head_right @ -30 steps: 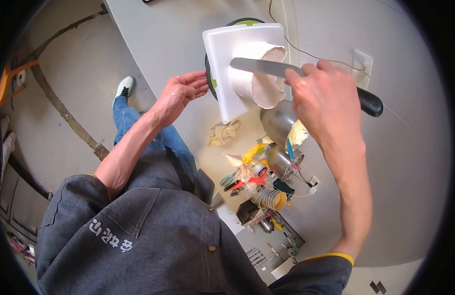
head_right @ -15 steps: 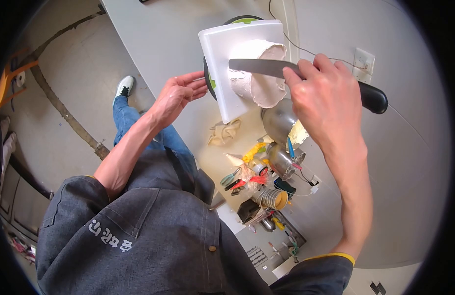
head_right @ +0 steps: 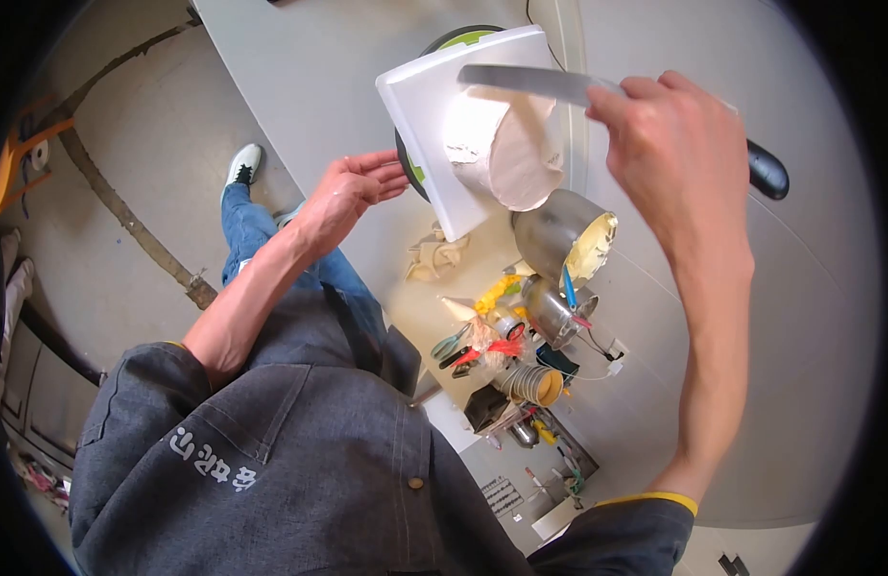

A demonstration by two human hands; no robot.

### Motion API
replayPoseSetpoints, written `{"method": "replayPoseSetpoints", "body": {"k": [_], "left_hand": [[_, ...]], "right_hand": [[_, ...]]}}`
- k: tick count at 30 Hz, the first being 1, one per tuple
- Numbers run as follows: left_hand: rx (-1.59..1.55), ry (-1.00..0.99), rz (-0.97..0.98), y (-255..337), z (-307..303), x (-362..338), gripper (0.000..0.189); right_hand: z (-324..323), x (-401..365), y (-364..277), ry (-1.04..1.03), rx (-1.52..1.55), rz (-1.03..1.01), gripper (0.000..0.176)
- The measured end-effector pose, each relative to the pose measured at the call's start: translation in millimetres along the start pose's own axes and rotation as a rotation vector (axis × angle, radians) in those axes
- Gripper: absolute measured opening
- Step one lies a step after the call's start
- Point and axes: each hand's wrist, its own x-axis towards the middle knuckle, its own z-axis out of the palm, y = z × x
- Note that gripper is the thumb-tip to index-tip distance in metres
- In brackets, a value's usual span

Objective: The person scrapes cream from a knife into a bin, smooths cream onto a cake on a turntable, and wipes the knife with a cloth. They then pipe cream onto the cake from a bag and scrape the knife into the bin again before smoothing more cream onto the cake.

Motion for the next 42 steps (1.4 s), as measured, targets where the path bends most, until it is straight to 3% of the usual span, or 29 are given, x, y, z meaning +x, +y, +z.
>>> {"method": "replayPoseSetpoints", "body": {"k": [6, 11, 21, 32, 35, 38, 42], "left_hand": [[-0.081, -0.001, 0.178, 9.7, -4.6, 6.6, 0.076], [-0.073, 0.005, 0.085, 12.6, -6.2, 1.9, 0.079], [0.010, 0.031, 0.091, 27.9, -6.3, 5.4, 0.072], [0.031, -0.108, -0.121, 8.8, -10.9, 1.3, 0.076], [0.146, -0.052, -0.179, 4.2, -8.5, 1.4, 0.078], [0.073, 0.015, -0.048, 4.0, -3.8, 1.5, 0.078], [0.049, 0.024, -0.011, 8.8, -4.2, 3.3, 0.075]], "right_hand": [[-10.1, -24.4, -23.6, 0.090, -0.001, -0.132, 0.036], [-16.4, -29.1, -37.5, 0.090, 0.013, -0.183, 0.027], [-5.5, -19.7, -38.1, 0.066, -0.022, -0.161, 0.009], [3.5, -7.4, -19.5, 0.038, -0.042, -0.103, 0.026], [3.5, -6.1, -18.2, 0.009, -0.047, -0.086, 0.026], [3.4, -5.2, -17.4, -0.006, -0.047, -0.068, 0.025], [4.9, -4.7, -12.8, -0.025, -0.051, -0.066, 0.023]]}}
